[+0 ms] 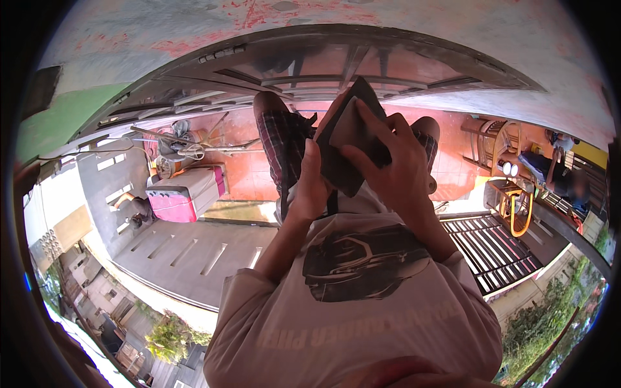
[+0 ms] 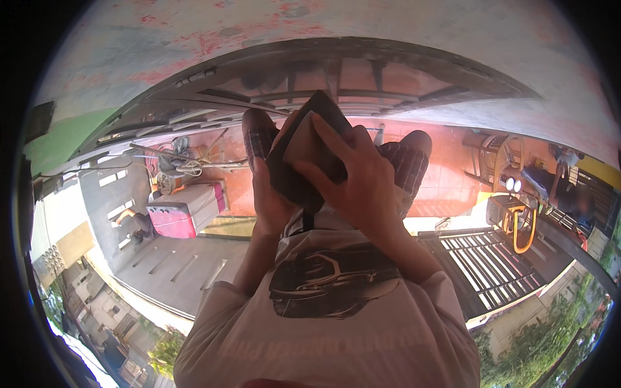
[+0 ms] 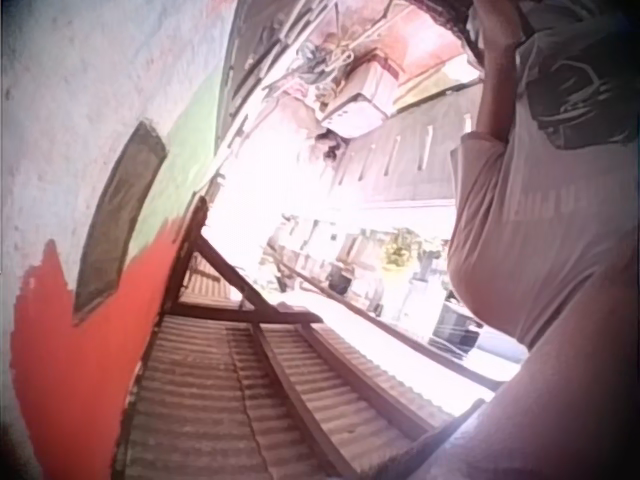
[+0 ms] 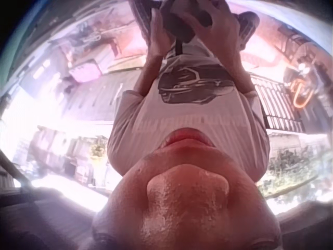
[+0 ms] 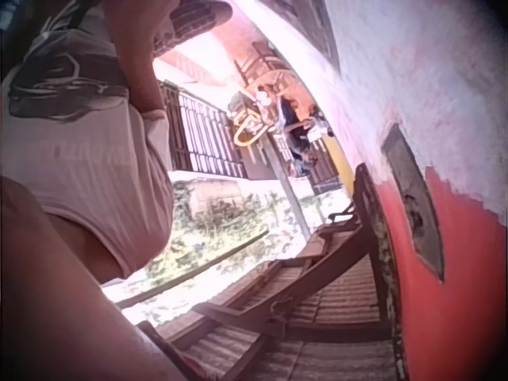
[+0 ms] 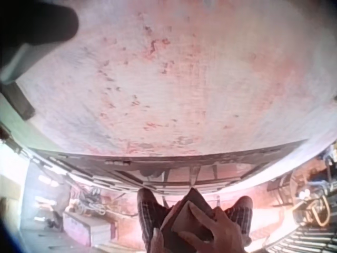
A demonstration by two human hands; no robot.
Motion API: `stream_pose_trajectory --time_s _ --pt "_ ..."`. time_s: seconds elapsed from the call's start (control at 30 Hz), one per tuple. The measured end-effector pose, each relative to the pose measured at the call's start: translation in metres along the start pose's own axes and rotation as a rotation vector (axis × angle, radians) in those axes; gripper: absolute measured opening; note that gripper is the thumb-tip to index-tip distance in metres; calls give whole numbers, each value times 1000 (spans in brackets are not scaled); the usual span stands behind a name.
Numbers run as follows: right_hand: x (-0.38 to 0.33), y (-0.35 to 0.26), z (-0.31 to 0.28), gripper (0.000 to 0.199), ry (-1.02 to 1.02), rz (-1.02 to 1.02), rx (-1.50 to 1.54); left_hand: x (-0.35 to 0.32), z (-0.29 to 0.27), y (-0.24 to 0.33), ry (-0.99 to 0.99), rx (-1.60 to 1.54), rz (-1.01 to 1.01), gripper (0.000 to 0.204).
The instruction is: The person uses a metal scraper to remove old paint from a ceiling surface. They repeatedly scrape sections of the ceiling, occasionally pausing to wipe the scraper on their clothing.
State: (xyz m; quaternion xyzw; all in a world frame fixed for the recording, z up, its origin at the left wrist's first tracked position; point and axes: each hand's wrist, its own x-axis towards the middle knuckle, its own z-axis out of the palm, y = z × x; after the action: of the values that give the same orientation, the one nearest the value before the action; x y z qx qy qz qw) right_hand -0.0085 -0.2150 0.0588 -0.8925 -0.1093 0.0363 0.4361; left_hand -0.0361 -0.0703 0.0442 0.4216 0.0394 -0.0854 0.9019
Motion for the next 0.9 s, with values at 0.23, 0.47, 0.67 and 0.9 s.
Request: stream_pose_trajectory --time_s 0.23,0.47,0.67,0.9 --pt "19 0 14 68 -38 -71 51 3 -14 -4 61 206 47 89" --pt "15 6 18 63 -52 -18 53 1 -27 -14 -3 231 113 84" --pt "19 21 20 57 -31 132 31 -4 -39 -15 -74 281 2 83" --pt "11 13 18 56 -26 93 35 -3 -43 -14 -40 285 -112 89"
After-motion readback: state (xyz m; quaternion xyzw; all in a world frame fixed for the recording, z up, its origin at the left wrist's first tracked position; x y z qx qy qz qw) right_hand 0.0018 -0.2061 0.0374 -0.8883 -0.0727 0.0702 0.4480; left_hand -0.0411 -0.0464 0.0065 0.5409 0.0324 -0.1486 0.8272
